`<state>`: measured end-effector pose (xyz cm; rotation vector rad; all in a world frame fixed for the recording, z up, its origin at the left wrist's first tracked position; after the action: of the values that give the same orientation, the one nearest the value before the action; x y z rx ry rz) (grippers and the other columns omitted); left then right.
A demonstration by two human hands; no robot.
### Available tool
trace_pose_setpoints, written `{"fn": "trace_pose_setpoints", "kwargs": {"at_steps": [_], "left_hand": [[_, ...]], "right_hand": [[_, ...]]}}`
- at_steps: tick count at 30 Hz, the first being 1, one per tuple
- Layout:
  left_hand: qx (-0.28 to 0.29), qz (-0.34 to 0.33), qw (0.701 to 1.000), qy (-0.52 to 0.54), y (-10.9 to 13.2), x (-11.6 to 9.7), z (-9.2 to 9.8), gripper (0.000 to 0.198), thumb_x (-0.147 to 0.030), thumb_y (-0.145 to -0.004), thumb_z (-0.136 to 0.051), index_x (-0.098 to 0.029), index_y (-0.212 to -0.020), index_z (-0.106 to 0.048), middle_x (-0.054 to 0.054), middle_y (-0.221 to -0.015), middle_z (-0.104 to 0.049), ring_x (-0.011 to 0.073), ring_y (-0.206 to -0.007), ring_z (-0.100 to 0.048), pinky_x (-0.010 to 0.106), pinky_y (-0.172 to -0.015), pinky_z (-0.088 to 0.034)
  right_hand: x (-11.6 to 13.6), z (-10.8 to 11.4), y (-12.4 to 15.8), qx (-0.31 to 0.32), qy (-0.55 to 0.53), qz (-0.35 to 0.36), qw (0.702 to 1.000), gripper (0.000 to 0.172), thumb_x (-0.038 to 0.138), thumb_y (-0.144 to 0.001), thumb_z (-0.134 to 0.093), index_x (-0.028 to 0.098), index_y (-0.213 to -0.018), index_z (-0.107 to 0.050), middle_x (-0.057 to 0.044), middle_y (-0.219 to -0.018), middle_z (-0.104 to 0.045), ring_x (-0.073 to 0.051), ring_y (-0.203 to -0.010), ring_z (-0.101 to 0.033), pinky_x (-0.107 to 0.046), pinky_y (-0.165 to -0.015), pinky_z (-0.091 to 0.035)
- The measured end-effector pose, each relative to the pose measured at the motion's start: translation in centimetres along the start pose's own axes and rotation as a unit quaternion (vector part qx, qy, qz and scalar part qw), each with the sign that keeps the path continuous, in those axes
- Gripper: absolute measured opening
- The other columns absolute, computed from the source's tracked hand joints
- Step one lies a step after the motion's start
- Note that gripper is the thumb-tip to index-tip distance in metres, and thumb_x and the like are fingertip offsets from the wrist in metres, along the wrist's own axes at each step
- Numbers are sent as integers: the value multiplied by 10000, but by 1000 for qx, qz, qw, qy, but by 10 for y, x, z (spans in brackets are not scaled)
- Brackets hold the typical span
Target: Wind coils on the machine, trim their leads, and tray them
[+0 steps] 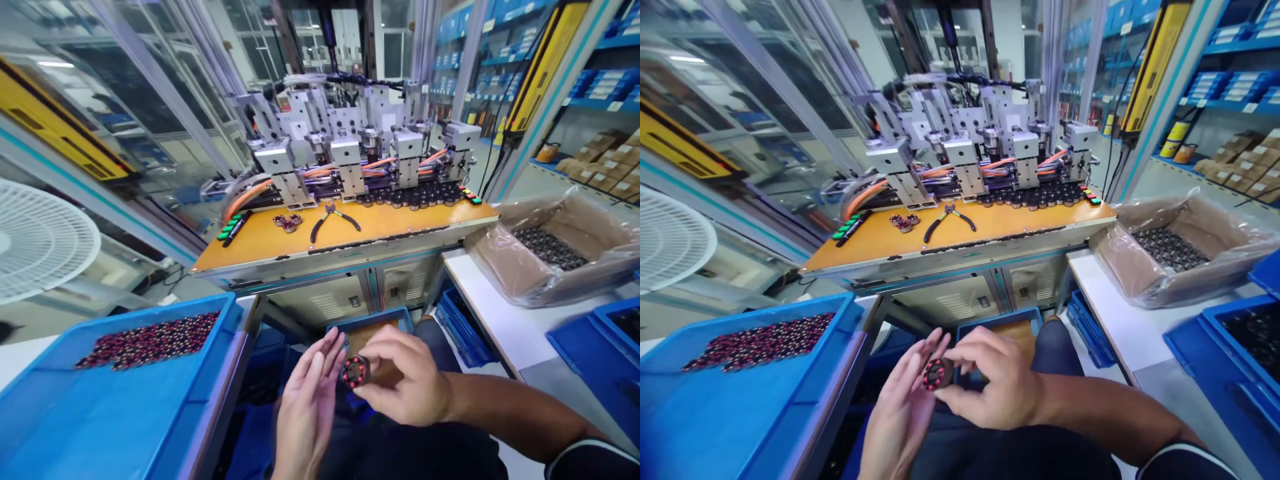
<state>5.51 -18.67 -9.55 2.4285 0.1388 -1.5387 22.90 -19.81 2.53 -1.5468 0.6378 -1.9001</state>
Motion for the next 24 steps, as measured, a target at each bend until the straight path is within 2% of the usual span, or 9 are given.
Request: {"fn": "trace_pose_setpoints", "kwargs": {"at_steps": [2, 3, 6, 9, 12, 15, 17, 20, 24], "left_hand": [[-43, -87, 990, -103, 9, -18, 8, 187, -313, -764, -799, -214, -923, -788, 64, -995, -807, 220, -925, -759, 298, -826, -611], [-34, -152, 975, -159, 18, -31, 3, 196, -264, -750, -808, -217, -939, -792, 54, -954, -809, 208, -872, -759, 280, -809, -611], [54, -309, 908, -276, 51, -66, -30, 416, -164, -701, -820, -254, -1103, -767, 47, -967, -806, 219, -786, -750, 287, -749, -624], [106, -354, 876, -310, 61, -85, -56, 492, -174, -719, -809, -274, -1193, -724, 35, -939, -803, 184, -669, -737, 244, -647, -621], [116, -359, 875, -304, 54, -96, -66, 351, -186, -768, -778, -271, -1107, -748, 11, -853, -794, 152, -639, -724, 207, -637, -608], [126, -372, 862, -320, 52, -95, -67, 334, -152, -773, -771, -250, -1091, -745, 42, -934, -807, 197, -798, -755, 263, -756, -618], [142, -378, 852, -334, 54, -91, -66, 364, -130, -776, -765, -243, -1121, -732, 56, -999, -806, 213, -878, -758, 296, -836, -610], [158, -374, 846, -345, 56, -85, -65, 380, -118, -788, -752, -240, -1146, -720, 64, -1082, -795, 207, -940, -761, 286, -900, -592], [159, -348, 861, -335, 53, -82, -63, 345, -103, -798, -736, -235, -1117, -733, 74, -1103, -789, 178, -833, -771, 225, -749, -624]], "right_hand": [[23, 7, 4, -31, 173, 151, 973, 203, 181, -855, -665, 146, -1050, -625, -67, -794, -682, -164, -693, -655, -277, -640, -579], [28, 7, 7, -32, 222, 197, 954, 215, 154, -859, -646, 143, -1072, -618, -67, -786, -692, -171, -698, -664, -287, -645, -590], [34, 4, 15, -16, 264, 286, 921, 213, 118, -869, -605, 130, -1081, -617, -59, -761, -703, -175, -676, -670, -300, -608, -603], [38, -2, 21, 4, 275, 325, 905, 172, 109, -879, -585, 98, -1043, -635, -81, -765, -705, -197, -706, -683, -331, -613, -612], [40, -6, 19, 25, 259, 297, 919, 186, 99, -863, -594, 110, -1044, -631, -80, -783, -703, -192, -720, -678, -323, -637, -610], [31, -3, 7, 52, 178, 180, 966, 219, 191, -880, -600, 136, -1092, -607, -84, -822, -686, -186, -727, -668, -307, -638, -592], [29, -2, 1, 62, 124, 126, 982, 218, 261, -905, -606, 141, -1086, -606, -89, -831, -666, -177, -715, -653, -289, -615, -573], [29, 0, -6, 63, 72, 89, 991, 86, 173, -908, -609, 163, -989, -635, -55, -795, -632, -130, -646, -600, -254, -601, -536], [23, -2, -8, 80, 30, 49, 995, 145, 64, -848, -578, 157, -936, -647, -52, -792, -619, -126, -657, -597, -248, -599, -517]]}}
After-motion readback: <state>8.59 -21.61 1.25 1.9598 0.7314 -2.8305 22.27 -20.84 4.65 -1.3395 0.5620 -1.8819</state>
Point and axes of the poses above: each hand's wrist, its own y-axis away from the middle knuckle, its own z-axis out of the back of the hand, x = y × z, the point moved 10 cm from there along -y, towards the middle knuckle
